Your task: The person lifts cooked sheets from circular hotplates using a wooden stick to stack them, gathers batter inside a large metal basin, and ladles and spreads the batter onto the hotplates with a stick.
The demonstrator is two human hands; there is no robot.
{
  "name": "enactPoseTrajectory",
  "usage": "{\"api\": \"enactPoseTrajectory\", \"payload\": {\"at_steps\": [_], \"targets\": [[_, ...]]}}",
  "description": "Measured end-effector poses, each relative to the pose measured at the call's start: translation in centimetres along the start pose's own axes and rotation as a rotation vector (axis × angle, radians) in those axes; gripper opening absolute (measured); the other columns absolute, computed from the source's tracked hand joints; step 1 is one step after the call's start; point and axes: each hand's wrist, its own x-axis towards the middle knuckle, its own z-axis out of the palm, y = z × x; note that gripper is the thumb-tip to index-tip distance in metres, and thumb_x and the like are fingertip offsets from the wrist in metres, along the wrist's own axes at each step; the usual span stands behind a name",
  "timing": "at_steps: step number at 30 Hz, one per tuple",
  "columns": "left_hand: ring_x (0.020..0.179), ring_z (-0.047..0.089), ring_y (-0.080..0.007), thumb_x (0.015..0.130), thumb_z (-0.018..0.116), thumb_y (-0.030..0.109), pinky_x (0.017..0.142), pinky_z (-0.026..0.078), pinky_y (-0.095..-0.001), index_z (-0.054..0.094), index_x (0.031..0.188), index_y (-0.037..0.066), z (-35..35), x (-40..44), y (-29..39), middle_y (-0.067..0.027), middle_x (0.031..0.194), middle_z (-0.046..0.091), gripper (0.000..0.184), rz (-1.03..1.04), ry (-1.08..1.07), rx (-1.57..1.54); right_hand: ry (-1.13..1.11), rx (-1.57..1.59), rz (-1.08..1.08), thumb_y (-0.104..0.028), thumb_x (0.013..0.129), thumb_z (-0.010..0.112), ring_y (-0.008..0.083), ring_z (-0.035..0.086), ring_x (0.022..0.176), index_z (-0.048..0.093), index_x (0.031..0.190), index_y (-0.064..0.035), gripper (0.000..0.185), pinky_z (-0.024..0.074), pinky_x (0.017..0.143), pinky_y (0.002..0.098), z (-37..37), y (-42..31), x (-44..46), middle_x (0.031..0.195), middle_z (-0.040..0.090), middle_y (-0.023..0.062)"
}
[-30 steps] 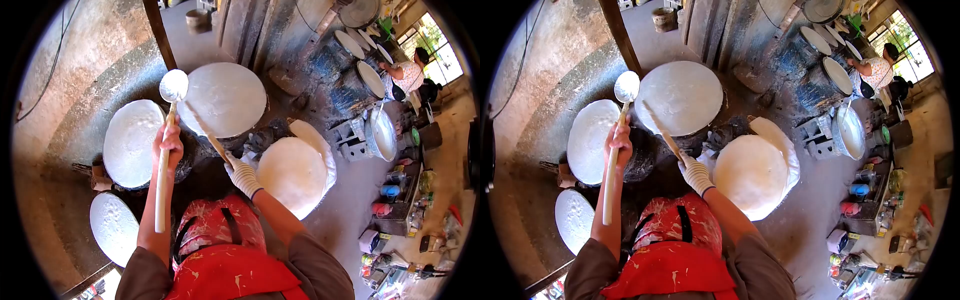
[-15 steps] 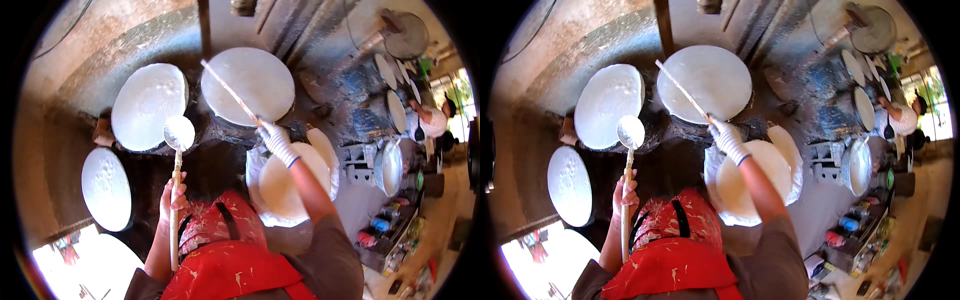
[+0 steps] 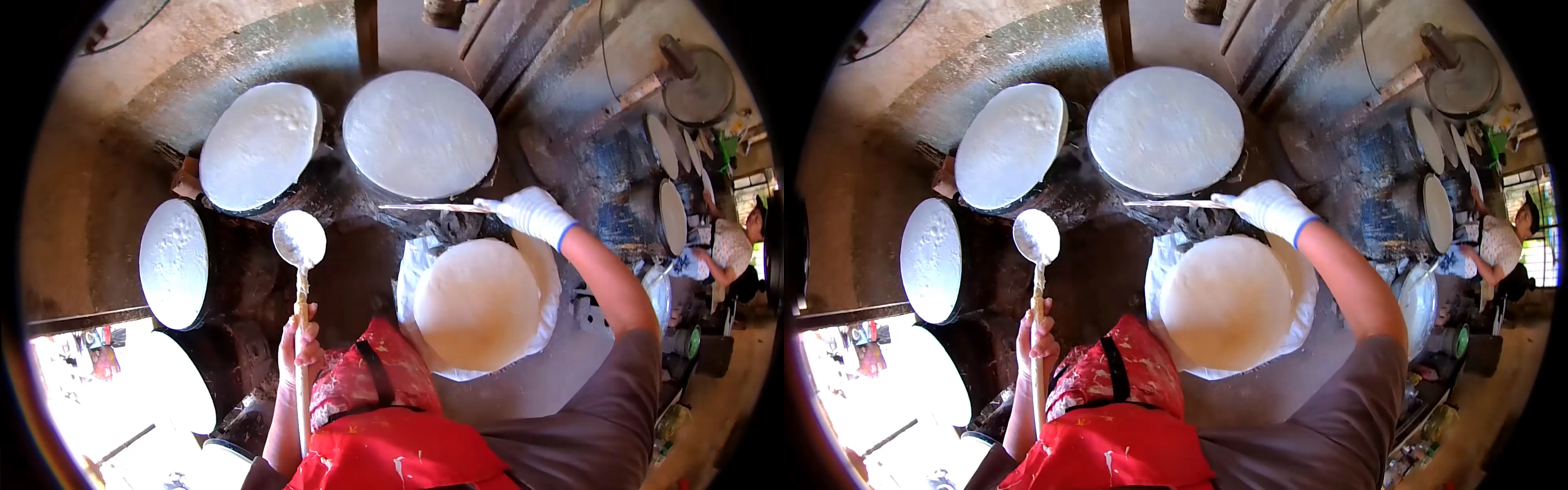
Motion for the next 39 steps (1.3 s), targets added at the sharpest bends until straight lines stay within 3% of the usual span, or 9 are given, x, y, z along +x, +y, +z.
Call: {"api": "enactPoseTrajectory", "payload": {"at_steps": [7,9,13,22,23,28,33,35,39], "targets": [[0.037,0.035,-0.0062,0.092,0.041,0.028,0.035,0.030,-0.0176,0.041,0.121,0.003,-2.1,-1.3,0.8,-0.0012,0.066,0.044,0.038,0.022,0.151,0.106,0.785,0.545,-0.112,-0.021,0.085,0.052,0.0264,0.056,0.048,0.056,0.111,-0.0162,0.027,0.0432,0.045,0.0380,4.5,-8.1,4.2,0.063,0.059,0.0127],[0.035,0.036,-0.0061,0.092,0.041,0.029,0.035,0.031,-0.0188,0.038,0.124,0.005,-4.6,-1.6,1.1,-0.0006,0.064,0.043,0.040,0.040,0.131,0.071,0.218,1.411,0.025,-0.023,0.087,0.051,0.0133,0.049,0.040,0.059,0.090,-0.0076,0.017,0.0385,0.038,0.0273,5.2,-12.9,6.1,0.055,0.054,0.0043],[0.037,0.038,-0.0049,0.089,0.048,0.034,0.035,0.030,-0.0178,0.049,0.117,0.004,-5.9,-5.1,0.1,-0.0039,0.071,0.058,0.041,0.354,0.429,0.510,-0.200,1.780,-0.195,-0.026,0.090,0.049,0.0066,0.044,0.040,0.056,0.085,-0.0063,0.021,0.0356,0.036,0.0200,2.1,-27.5,5.4,0.053,0.050,-0.0006],[0.041,0.044,-0.0058,0.083,0.060,0.013,0.039,0.034,-0.0171,0.050,0.109,0.000,-16.0,-24.4,-3.7,-0.0133,0.080,0.064,0.031,1.035,0.185,0.263,-0.790,1.265,-0.465,-0.032,0.090,0.048,0.0105,0.049,0.051,0.055,0.084,-0.0043,0.029,0.0417,0.048,0.0245,3.0,-53.0,-5.1,0.063,0.053,0.0016],[0.041,0.044,-0.0054,0.083,0.060,0.013,0.039,0.035,-0.0170,0.048,0.112,0.000,-17.6,-26.0,-4.6,-0.0094,0.075,0.063,0.035,1.117,0.295,0.234,-0.511,1.027,-0.850,-0.032,0.091,0.046,0.0104,0.053,0.056,0.056,0.086,-0.0026,0.032,0.0433,0.052,0.0233,5.2,-53.9,-2.7,0.067,0.055,0.0027],[0.041,0.044,-0.0044,0.083,0.058,0.014,0.035,0.033,-0.0160,0.047,0.116,-0.001,-21.1,-39.8,-11.7,-0.0087,0.073,0.061,0.038,1.471,0.521,0.096,-0.155,0.920,-1.232,-0.019,0.086,0.057,0.0124,0.054,0.089,0.052,0.113,0.0010,0.035,0.0438,0.075,0.0238,4.1,-71.8,-5.5,0.101,0.057,0.0078],[0.037,0.039,-0.0027,0.085,0.053,0.016,0.029,0.029,-0.0143,0.043,0.120,-0.002,-26.2,-46.7,-20.2,-0.0101,0.073,0.060,0.041,1.835,0.830,-0.266,0.119,0.387,-1.610,-0.044,0.061,0.074,0.0327,0.046,0.111,0.048,0.120,-0.0014,0.077,0.0381,0.092,0.0379,13.9,-92.5,-10.6,0.115,0.051,0.0215],[0.037,0.038,-0.0028,0.086,0.050,0.015,0.029,0.031,-0.0139,0.038,0.124,-0.004,-29.0,-48.6,-24.6,-0.0091,0.073,0.058,0.043,1.941,0.844,-0.389,-0.223,0.427,-1.404,-0.044,0.061,0.074,0.0353,0.046,0.111,0.046,0.122,-0.0021,0.079,0.0368,0.094,0.0387,12.4,-95.0,-15.5,0.118,0.048,0.0241],[0.035,0.037,-0.0033,0.088,0.042,0.011,0.027,0.030,-0.0134,0.029,0.129,-0.005,-30.7,-51.6,-30.4,-0.0083,0.079,0.052,0.046,2.108,0.522,-0.695,0.056,0.306,-1.310,-0.039,0.064,0.071,0.0387,0.045,0.109,0.041,0.127,-0.0035,0.078,0.0364,0.094,0.0399,13.4,-95.7,-15.3,0.120,0.047,0.0233]]}}
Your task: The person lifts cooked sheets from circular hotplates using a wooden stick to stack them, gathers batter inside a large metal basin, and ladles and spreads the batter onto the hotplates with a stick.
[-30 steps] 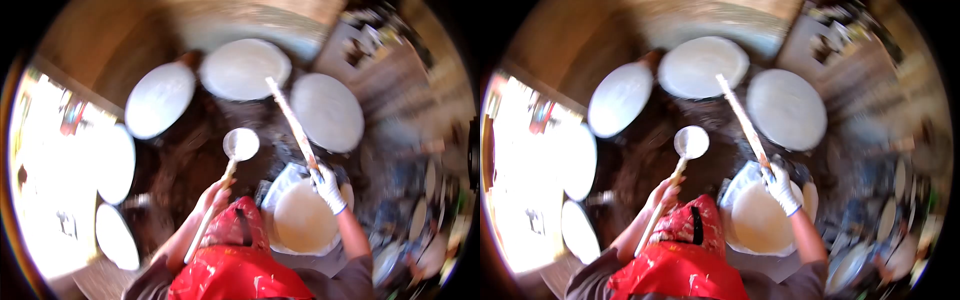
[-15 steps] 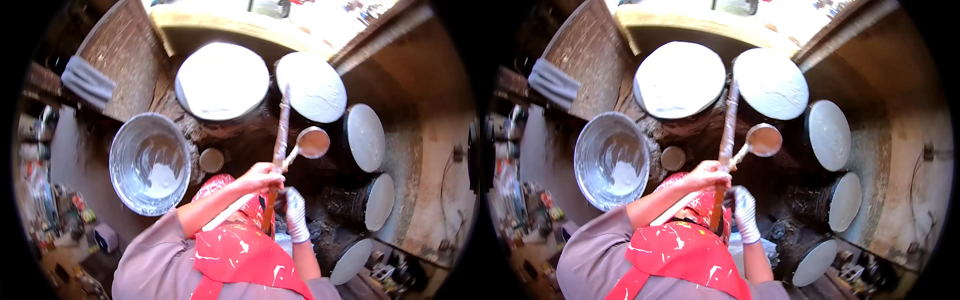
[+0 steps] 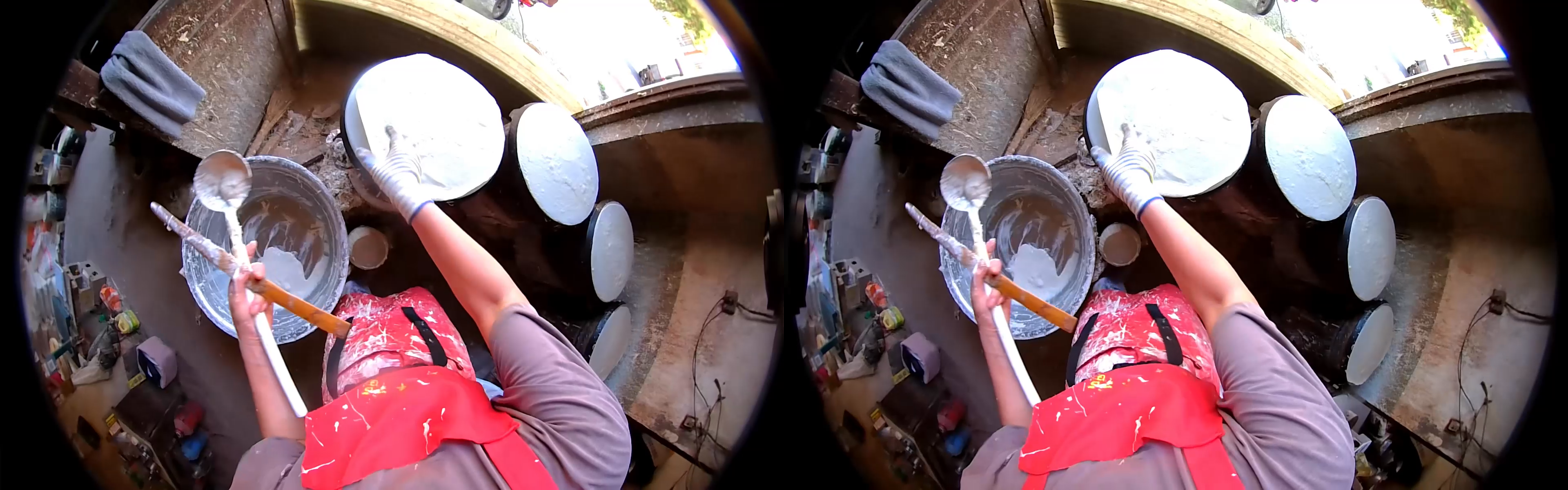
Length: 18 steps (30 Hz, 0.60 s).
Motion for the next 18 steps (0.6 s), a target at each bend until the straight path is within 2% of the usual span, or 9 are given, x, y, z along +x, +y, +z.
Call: {"api": "enactPoseTrajectory", "payload": {"at_steps": [4,5,6,8,10,12,13,17,18], "targets": [[0.033,0.034,-0.0040,0.090,0.040,0.012,0.028,0.032,-0.0146,0.025,0.131,-0.002,-1.0,-0.2,0.7,-0.0076,0.081,0.049,0.046,-0.060,-0.033,-0.129,-0.060,-0.191,0.097,-0.041,0.065,0.069,0.0351,0.041,0.114,0.046,0.120,-0.0039,0.070,0.0324,0.096,0.0400,2.1,-0.2,3.1,0.121,0.045,0.0208],[0.033,0.034,-0.0042,0.090,0.040,0.013,0.028,0.032,-0.0146,0.025,0.131,-0.002,-0.8,-0.3,0.5,-0.0071,0.080,0.049,0.046,-0.088,-0.026,-0.136,0.034,-0.315,0.088,-0.041,0.066,0.068,0.0329,0.040,0.115,0.050,0.115,-0.0033,0.064,0.0319,0.096,0.0392,2.5,-0.5,3.1,0.121,0.045,0.0196],[0.032,0.037,-0.0043,0.091,0.039,0.015,0.027,0.035,-0.0143,0.023,0.131,-0.003,-0.3,-0.4,0.2,-0.0051,0.079,0.047,0.047,-0.105,-0.028,-0.122,0.128,-0.392,-0.002,-0.037,0.065,0.071,0.0325,0.054,0.097,0.058,0.104,-0.0046,0.053,0.0401,0.088,0.0402,2.6,-0.3,3.5,0.104,0.057,0.0188],[0.032,0.038,-0.0052,0.091,0.038,0.014,0.027,0.035,-0.0146,0.022,0.131,-0.004,0.5,-0.2,-0.5,-0.0062,0.078,0.047,0.047,-0.139,-0.072,-0.174,0.041,-0.284,0.092,-0.036,0.066,0.069,0.0296,0.055,0.095,0.063,0.093,-0.0046,0.042,0.0400,0.088,0.0389,2.3,0.5,4.9,0.099,0.059,0.0172],[0.032,0.039,-0.0065,0.092,0.037,0.014,0.029,0.038,-0.0161,0.019,0.132,-0.004,1.2,0.3,-0.9,-0.0074,0.078,0.048,0.047,-0.179,-0.127,-0.194,0.161,-0.253,0.070,-0.031,0.067,0.068,0.0279,0.058,0.087,0.064,0.087,-0.0044,0.034,0.0434,0.081,0.0372,0.4,1.1,5.0,0.088,0.062,0.0157],[0.033,0.042,-0.0079,0.092,0.036,0.014,0.030,0.040,-0.0172,0.017,0.132,-0.003,2.2,1.1,-0.9,-0.0083,0.078,0.048,0.048,-0.227,-0.211,-0.204,0.277,0.178,0.140,-0.028,0.070,0.066,0.0275,0.060,0.075,0.064,0.087,-0.0022,0.031,0.0459,0.070,0.0348,-1.5,2.5,5.3,0.077,0.063,0.0162],[0.033,0.044,-0.0091,0.092,0.036,0.014,0.030,0.042,-0.0180,0.016,0.132,-0.003,3.0,1.4,-0.8,-0.0088,0.078,0.049,0.048,-0.264,-0.243,-0.223,0.404,0.293,0.160,-0.023,0.070,0.067,0.0191,0.057,0.061,0.062,0.082,0.0002,0.027,0.0450,0.061,0.0306,-2.8,2.6,5.1,0.068,0.062,0.0113],[0.036,0.046,-0.0129,0.092,0.036,0.012,0.034,0.045,-0.0237,0.008,0.135,-0.002,5.8,2.6,-1.0,-0.0107,0.079,0.046,0.053,-0.398,-0.435,-0.249,0.647,0.653,0.209,-0.012,0.071,0.070,0.0063,0.045,0.059,0.056,0.073,-0.0005,0.018,0.0413,0.055,0.0232,-13.0,2.6,0.3,0.066,0.057,0.0015],[0.036,0.045,-0.0130,0.092,0.035,0.012,0.035,0.044,-0.0246,0.007,0.136,-0.001,6.7,2.7,-1.2,-0.0113,0.081,0.045,0.054,-0.428,-0.482,-0.248,0.761,0.700,0.123,-0.010,0.073,0.069,0.0071,0.047,0.059,0.055,0.074,-0.0006,0.017,0.0417,0.054,0.0231,-14.2,4.9,-0.4,0.067,0.057,0.0018]]}}
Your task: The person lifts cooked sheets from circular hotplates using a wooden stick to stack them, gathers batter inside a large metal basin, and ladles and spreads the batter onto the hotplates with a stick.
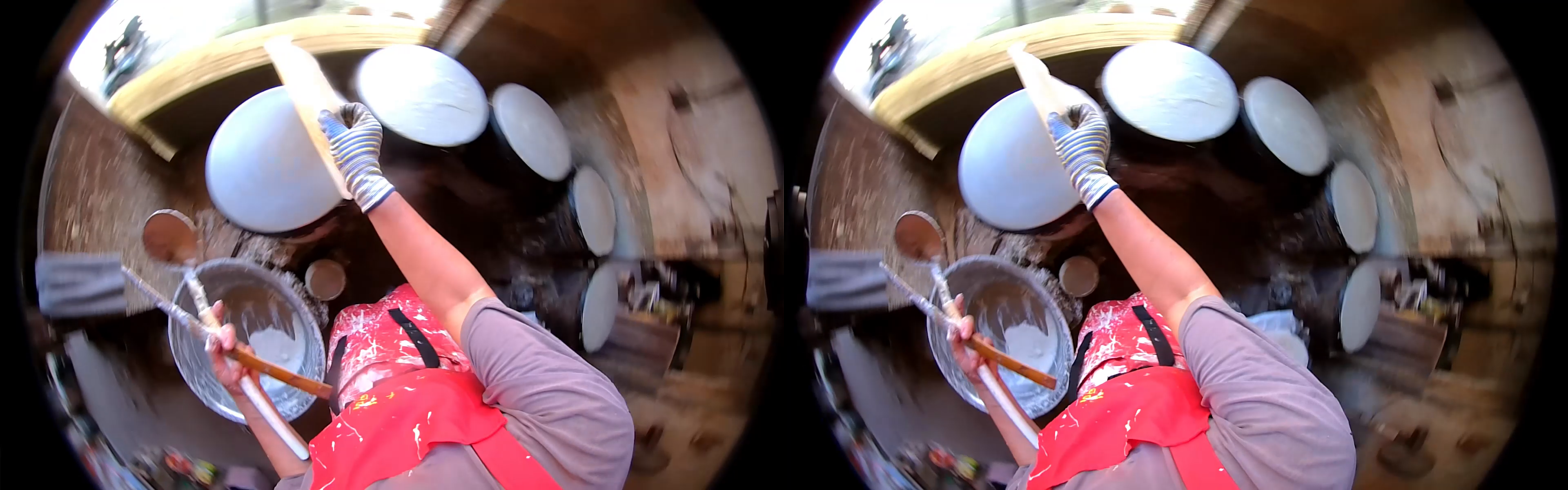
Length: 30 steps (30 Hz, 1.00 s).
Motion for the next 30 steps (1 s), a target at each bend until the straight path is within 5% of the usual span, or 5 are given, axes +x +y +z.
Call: {"api": "enactPoseTrajectory", "payload": {"at_steps": [12,22,24,27,30], "targets": [[0.032,0.036,-0.0111,0.091,0.038,0.009,0.032,0.035,-0.0215,0.017,0.134,-0.004,7.6,3.8,-10.1,-0.0062,0.073,0.047,0.050,-0.662,-0.387,0.083,0.698,0.479,-0.066,-0.027,0.071,0.071,0.0085,0.050,0.071,0.056,0.087,-0.0022,0.033,0.0433,0.066,0.0232,-32.9,-10.7,-25.0,0.081,0.056,0.0016],[0.032,0.039,-0.0089,0.091,0.038,0.014,0.030,0.035,-0.0188,0.017,0.133,-0.004,6.8,1.3,-25.4,-0.0055,0.076,0.050,0.050,-1.162,-0.222,0.048,1.215,0.732,0.297,-0.031,0.070,0.070,0.0195,0.056,0.088,0.056,0.107,-0.0024,0.048,0.0458,0.081,0.0309,-50.6,7.0,-50.5,0.099,0.060,0.0081],[0.033,0.040,-0.0088,0.092,0.036,0.017,0.032,0.033,-0.0181,0.019,0.133,-0.005,6.5,-0.2,-27.2,-0.0048,0.076,0.051,0.049,-1.248,-0.264,0.154,1.358,0.599,0.403,-0.030,0.071,0.071,0.0198,0.056,0.089,0.055,0.108,-0.0005,0.050,0.0454,0.082,0.0324,-53.7,13.0,-54.7,0.101,0.060,0.0097],[0.032,0.040,-0.0068,0.092,0.035,0.017,0.031,0.032,-0.0184,0.021,0.131,-0.007,6.2,-1.1,-28.0,-0.0038,0.075,0.050,0.048,-1.257,-0.203,0.184,1.383,-0.745,0.898,-0.029,0.075,0.067,0.0294,0.053,0.100,0.049,0.113,0.0037,0.053,0.0417,0.088,0.0358,-52.7,15.2,-55.7,0.112,0.054,0.0192],[0.032,0.040,-0.0063,0.093,0.035,0.017,0.032,0.031,-0.0186,0.023,0.131,-0.007,6.1,-1.1,-28.1,-0.0036,0.075,0.050,0.047,-1.263,-0.220,0.243,0.967,-0.907,0.444,-0.025,0.077,0.059,0.0356,0.044,0.112,0.046,0.119,-0.0044,0.049,0.0335,0.096,0.0410,-46.2,17.1,-51.1,0.123,0.045,0.0207]]}}
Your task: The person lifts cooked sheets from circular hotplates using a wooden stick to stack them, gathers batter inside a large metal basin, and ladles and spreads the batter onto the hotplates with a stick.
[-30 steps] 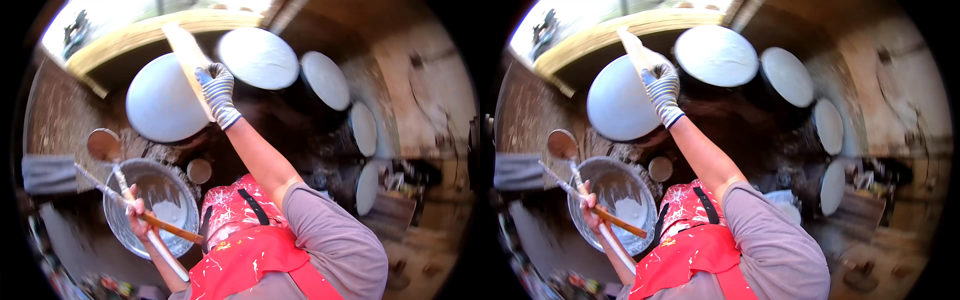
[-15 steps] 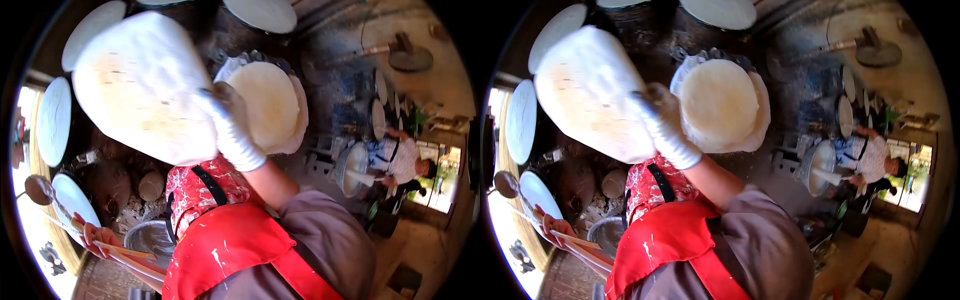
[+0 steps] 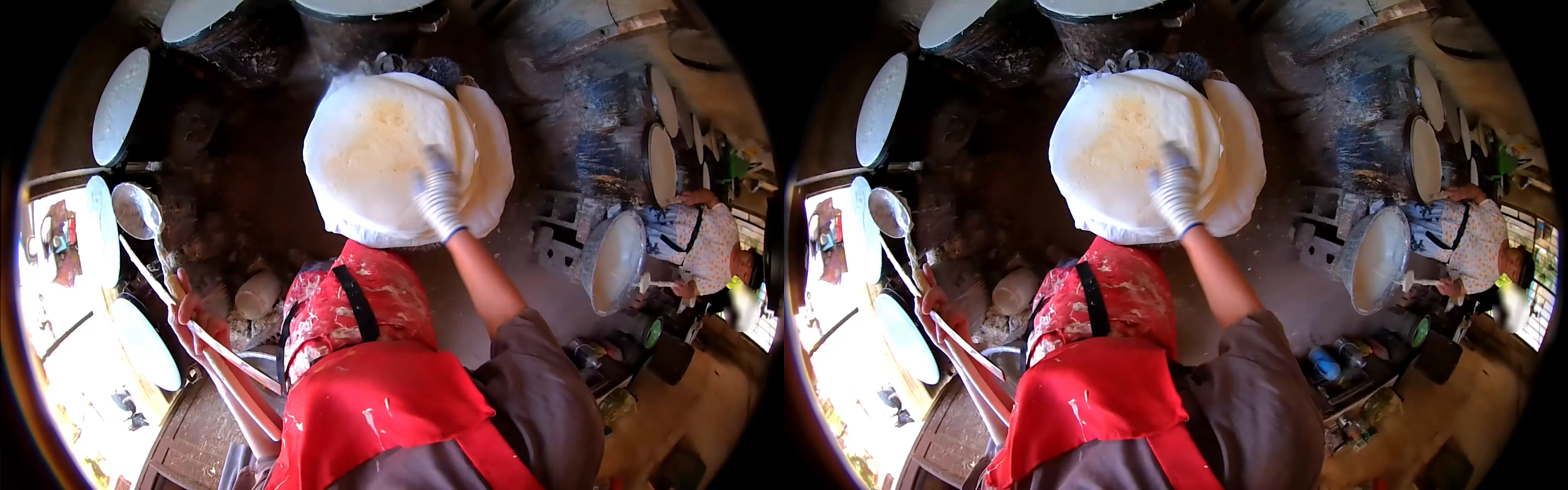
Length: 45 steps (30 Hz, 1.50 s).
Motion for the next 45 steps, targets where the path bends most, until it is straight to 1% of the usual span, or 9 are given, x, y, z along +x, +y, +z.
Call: {"api": "enactPoseTrajectory", "payload": {"at_steps": [2,12,16,19,23,27,34,38,45], "targets": [[0.032,0.040,-0.0064,0.093,0.036,0.018,0.032,0.031,-0.0185,0.023,0.131,-0.007,0.3,0.4,-0.4,-0.0034,0.075,0.050,0.047,0.000,0.019,-0.009,-0.464,-0.322,-0.153,-0.035,0.083,0.049,0.0291,0.034,0.124,0.041,0.129,-0.0126,0.052,0.0296,0.095,0.0488,1.5,-3.6,-2.4,0.135,0.037,0.0131],[0.032,0.037,-0.0059,0.092,0.040,0.016,0.032,0.033,-0.0165,0.024,0.132,-0.004,-4.4,-5.2,-1.3,-0.0028,0.075,0.049,0.048,0.211,0.122,-0.070,-0.419,-0.440,-0.287,-0.043,0.082,0.047,0.0320,0.034,0.122,0.045,0.124,-0.0061,0.056,0.0293,0.095,0.0467,3.6,2.6,-2.4,0.132,0.039,0.0158],[0.036,0.039,-0.0057,0.090,0.045,0.013,0.032,0.034,-0.0157,0.026,0.130,-0.004,-8.0,-9.6,-3.3,-0.0053,0.076,0.049,0.047,0.397,0.276,-0.137,-0.339,-0.250,-0.439,-0.022,0.079,0.058,0.0314,0.046,0.112,0.049,0.117,-0.0017,0.044,0.0391,0.090,0.0421,2.8,-4.2,-1.4,0.121,0.048,0.0205],[0.037,0.038,-0.0048,0.086,0.052,0.014,0.030,0.031,-0.0149,0.033,0.125,-0.004,-11.4,-13.6,-5.7,-0.0093,0.079,0.055,0.047,0.466,0.379,0.020,-0.958,0.640,-0.090,-0.016,0.089,0.051,0.0180,0.051,0.103,0.046,0.119,-0.0011,0.034,0.0403,0.091,0.0293,0.6,-15.5,-7.4,0.111,0.054,0.0130],[0.037,0.037,-0.0046,0.083,0.058,0.021,0.032,0.028,-0.0156,0.043,0.117,-0.004,-11.5,-16.4,-8.5,-0.0104,0.075,0.059,0.044,0.553,0.674,0.117,-2.007,0.644,0.334,-0.019,0.085,0.058,0.0113,0.053,0.087,0.041,0.123,-0.0019,0.045,0.0424,0.080,0.0241,-4.5,-29.1,-14.6,0.098,0.055,0.0042],[0.038,0.038,-0.0047,0.089,0.051,0.032,0.032,0.030,-0.0180,0.046,0.116,-0.002,-15.2,-24.3,-8.5,-0.0093,0.076,0.060,0.044,0.695,0.786,0.093,-1.958,0.363,0.221,-0.021,0.086,0.055,0.0039,0.042,0.046,0.047,0.116,-0.0028,0.035,0.0346,0.040,0.0175,-2.7,-33.8,-21.2,0.061,0.050,-0.0006],[0.035,0.031,-0.0047,0.093,0.040,0.025,0.032,0.026,-0.0188,0.042,0.123,0.002,-22.0,-38.8,-13.2,-0.0007,0.066,0.042,0.038,0.741,1.114,-0.146,-1.676,0.048,0.035,-0.036,0.089,0.049,0.0040,0.042,0.042,0.049,0.120,-0.0057,0.044,0.0323,0.038,0.0180,0.6,-32.2,-14.9,0.058,0.052,0.0001],[0.034,0.030,-0.0054,0.093,0.040,0.029,0.033,0.025,-0.0200,0.043,0.120,0.004,-22.2,-40.7,-15.5,0.0000,0.062,0.041,0.037,0.765,1.159,-0.369,-1.335,-0.460,-1.165,-0.036,0.089,0.042,0.0301,0.062,0.069,0.048,0.122,-0.0114,0.042,0.0478,0.063,0.0408,12.3,-28.2,-13.4,0.075,0.063,0.0165],[0.033,0.028,-0.0029,0.094,0.037,0.029,0.031,0.022,-0.0167,0.040,0.121,0.004,-22.9,-36.7,-18.9,0.0017,0.063,0.037,0.036,0.908,1.131,-0.643,-1.287,-0.980,-1.379,-0.019,0.084,0.042,0.0333,0.062,0.080,0.055,0.110,-0.0122,0.031,0.0483,0.066,0.0466,30.2,-27.9,-23.9,0.089,0.063,0.0169]]}}
